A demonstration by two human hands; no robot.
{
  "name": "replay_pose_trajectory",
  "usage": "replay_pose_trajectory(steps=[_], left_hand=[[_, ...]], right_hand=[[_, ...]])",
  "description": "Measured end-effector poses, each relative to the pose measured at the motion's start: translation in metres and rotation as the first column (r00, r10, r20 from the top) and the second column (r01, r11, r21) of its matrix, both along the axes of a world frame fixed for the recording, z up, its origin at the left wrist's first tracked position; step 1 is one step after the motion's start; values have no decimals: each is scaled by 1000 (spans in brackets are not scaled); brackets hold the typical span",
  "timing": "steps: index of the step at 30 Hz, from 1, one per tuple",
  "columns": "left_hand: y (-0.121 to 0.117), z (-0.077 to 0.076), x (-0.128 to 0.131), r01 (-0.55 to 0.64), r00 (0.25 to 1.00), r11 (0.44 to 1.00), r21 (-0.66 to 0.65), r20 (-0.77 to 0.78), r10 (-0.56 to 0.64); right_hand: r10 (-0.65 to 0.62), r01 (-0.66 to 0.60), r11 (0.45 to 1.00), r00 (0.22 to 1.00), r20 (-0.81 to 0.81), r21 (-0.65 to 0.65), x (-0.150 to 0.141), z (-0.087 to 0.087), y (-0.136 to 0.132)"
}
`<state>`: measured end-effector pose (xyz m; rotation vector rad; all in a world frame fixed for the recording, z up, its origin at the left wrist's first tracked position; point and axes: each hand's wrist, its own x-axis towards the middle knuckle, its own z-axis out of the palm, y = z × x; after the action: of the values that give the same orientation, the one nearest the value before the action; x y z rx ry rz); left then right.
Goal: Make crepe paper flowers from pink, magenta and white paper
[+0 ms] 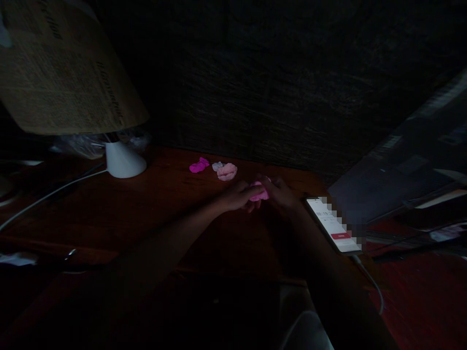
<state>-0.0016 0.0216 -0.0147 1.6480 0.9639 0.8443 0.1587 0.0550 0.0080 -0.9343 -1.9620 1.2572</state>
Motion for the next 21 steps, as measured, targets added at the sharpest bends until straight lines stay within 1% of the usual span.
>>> replay_pose_trajectory(steps=[2, 3, 5, 7, 11, 14, 16, 18, 21], left_hand=[[1, -2, 2, -29, 999, 999, 18, 19, 29], [1, -2, 2, -62, 998, 998, 27, 14, 62], [1, -2, 3, -161, 987, 987, 29, -14, 161], [1, -1, 2, -232, 972, 972, 22, -41, 233], [3, 1, 1, -234, 971, 970, 66, -42, 237], [6, 0, 1, -289, 957, 953, 88, 42, 286], [8, 0, 1, -301, 949, 949, 96, 126, 289], [9, -1, 0, -305, 940, 945, 116, 196, 279], [11, -1, -3, -352, 921, 922, 161, 233, 311]], right_hand=[[-1, 2, 998, 1000, -15, 63, -1, -1, 2], [-9, 11, 996, 1000, -15, 92, -2, -3, 3], [-61, 60, 989, 998, 4, 138, -3, -6, 6], [-120, 114, 983, 992, 33, 146, -3, -8, 7], [-152, 151, 988, 987, 43, 25, -2, -7, 4], [-169, 169, 985, 986, 13, -38, -1, -2, 1], [-117, 118, 992, 993, 17, -47, 0, 0, 0], [-30, 31, 999, 999, 33, -40, -2, 1, -1], [53, -52, 998, 998, 24, -33, -6, -1, -2]])
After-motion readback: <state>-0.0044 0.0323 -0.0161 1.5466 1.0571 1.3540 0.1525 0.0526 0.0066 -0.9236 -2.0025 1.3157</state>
